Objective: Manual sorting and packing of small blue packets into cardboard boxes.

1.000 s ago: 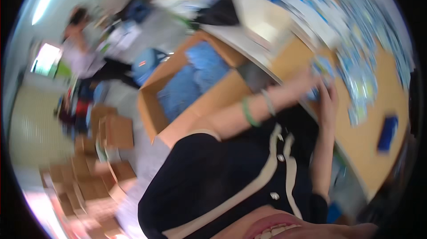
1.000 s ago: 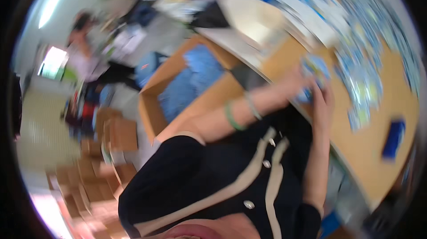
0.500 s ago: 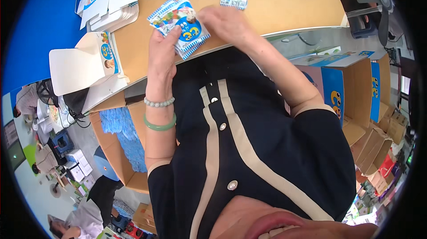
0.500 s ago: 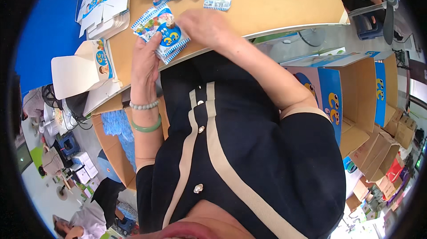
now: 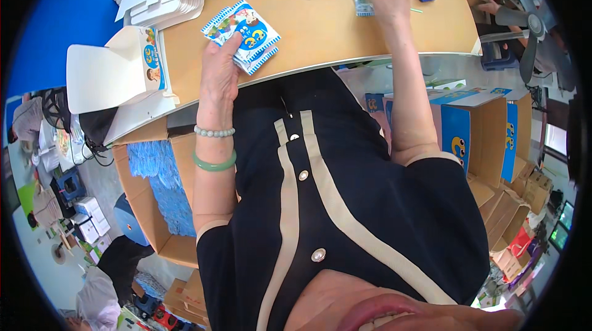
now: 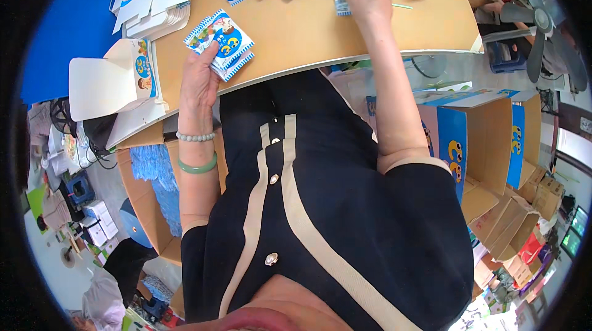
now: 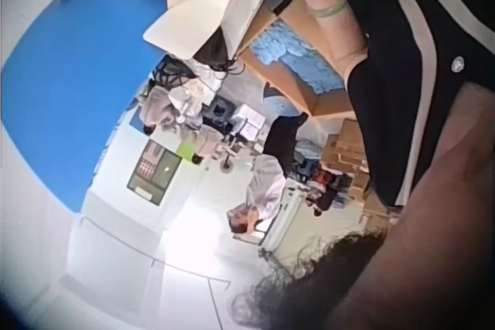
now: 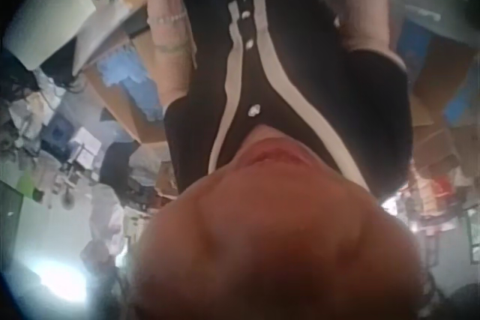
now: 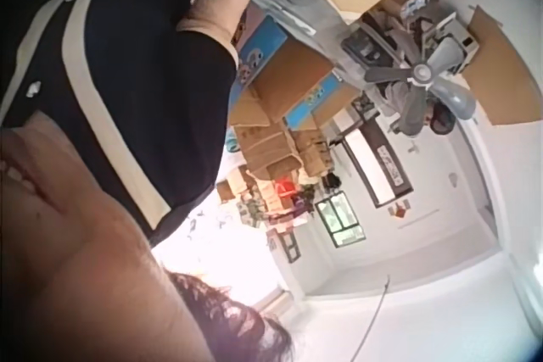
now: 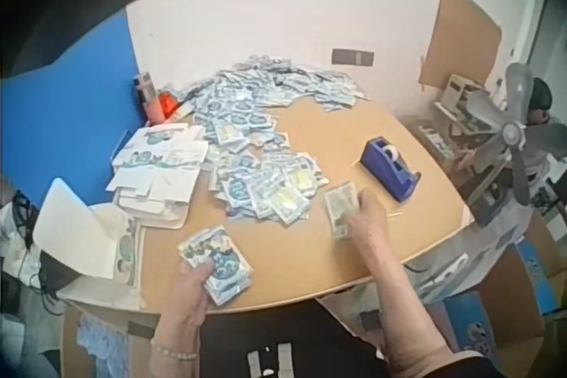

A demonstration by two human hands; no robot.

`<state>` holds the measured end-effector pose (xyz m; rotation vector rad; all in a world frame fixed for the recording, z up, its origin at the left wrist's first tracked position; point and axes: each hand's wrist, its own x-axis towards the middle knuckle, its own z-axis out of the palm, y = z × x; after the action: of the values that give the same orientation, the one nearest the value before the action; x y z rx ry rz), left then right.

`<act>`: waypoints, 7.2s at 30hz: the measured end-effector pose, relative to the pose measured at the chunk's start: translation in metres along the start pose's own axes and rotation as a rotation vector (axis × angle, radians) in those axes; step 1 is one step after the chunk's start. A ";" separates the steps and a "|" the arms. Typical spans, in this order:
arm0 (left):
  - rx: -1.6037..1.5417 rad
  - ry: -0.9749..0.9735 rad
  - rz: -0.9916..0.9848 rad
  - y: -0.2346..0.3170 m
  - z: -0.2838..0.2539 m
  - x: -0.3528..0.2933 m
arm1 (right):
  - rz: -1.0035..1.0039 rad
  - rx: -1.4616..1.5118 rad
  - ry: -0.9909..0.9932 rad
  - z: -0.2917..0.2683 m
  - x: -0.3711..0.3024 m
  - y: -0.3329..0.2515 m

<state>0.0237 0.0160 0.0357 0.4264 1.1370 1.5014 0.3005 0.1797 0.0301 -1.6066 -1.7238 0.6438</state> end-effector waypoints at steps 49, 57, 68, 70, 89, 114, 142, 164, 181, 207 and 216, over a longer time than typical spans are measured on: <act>0.420 0.270 0.236 0.000 0.002 0.011 | -0.358 0.791 -0.077 0.017 0.045 -0.011; 0.456 0.300 0.295 -0.006 0.000 0.009 | -0.094 -0.262 -0.018 0.113 0.038 -0.085; 0.843 0.449 0.262 0.008 0.020 -0.008 | -0.570 -0.338 -0.053 0.091 -0.068 -0.134; 0.903 0.495 0.260 0.008 0.024 -0.008 | -0.576 -0.293 -0.133 0.104 -0.079 -0.126; 0.249 0.238 0.327 0.013 0.011 -0.003 | -0.182 0.621 -0.842 0.084 -0.089 -0.121; 0.496 0.192 0.313 0.018 0.008 0.011 | -0.614 0.210 -0.479 0.092 -0.092 -0.113; 0.188 0.269 0.176 0.019 -0.004 -0.008 | 0.235 0.224 -0.130 0.022 0.116 -0.042; 0.459 0.337 0.361 -0.005 -0.014 0.016 | -0.631 -0.329 -0.198 0.091 -0.074 -0.139; 0.580 0.494 0.313 0.003 -0.002 0.017 | -0.258 -0.221 -0.393 0.083 -0.003 -0.154; 0.594 0.478 0.278 0.003 0.003 0.013 | 0.015 0.249 -0.196 0.089 0.095 -0.083; 0.595 0.477 0.247 0.004 -0.004 0.014 | -0.101 0.316 -0.279 0.062 0.061 -0.089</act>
<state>0.0140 0.0272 0.0326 0.6474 1.9863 1.4972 0.1958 0.2358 0.0664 -1.2485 -1.7782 1.0721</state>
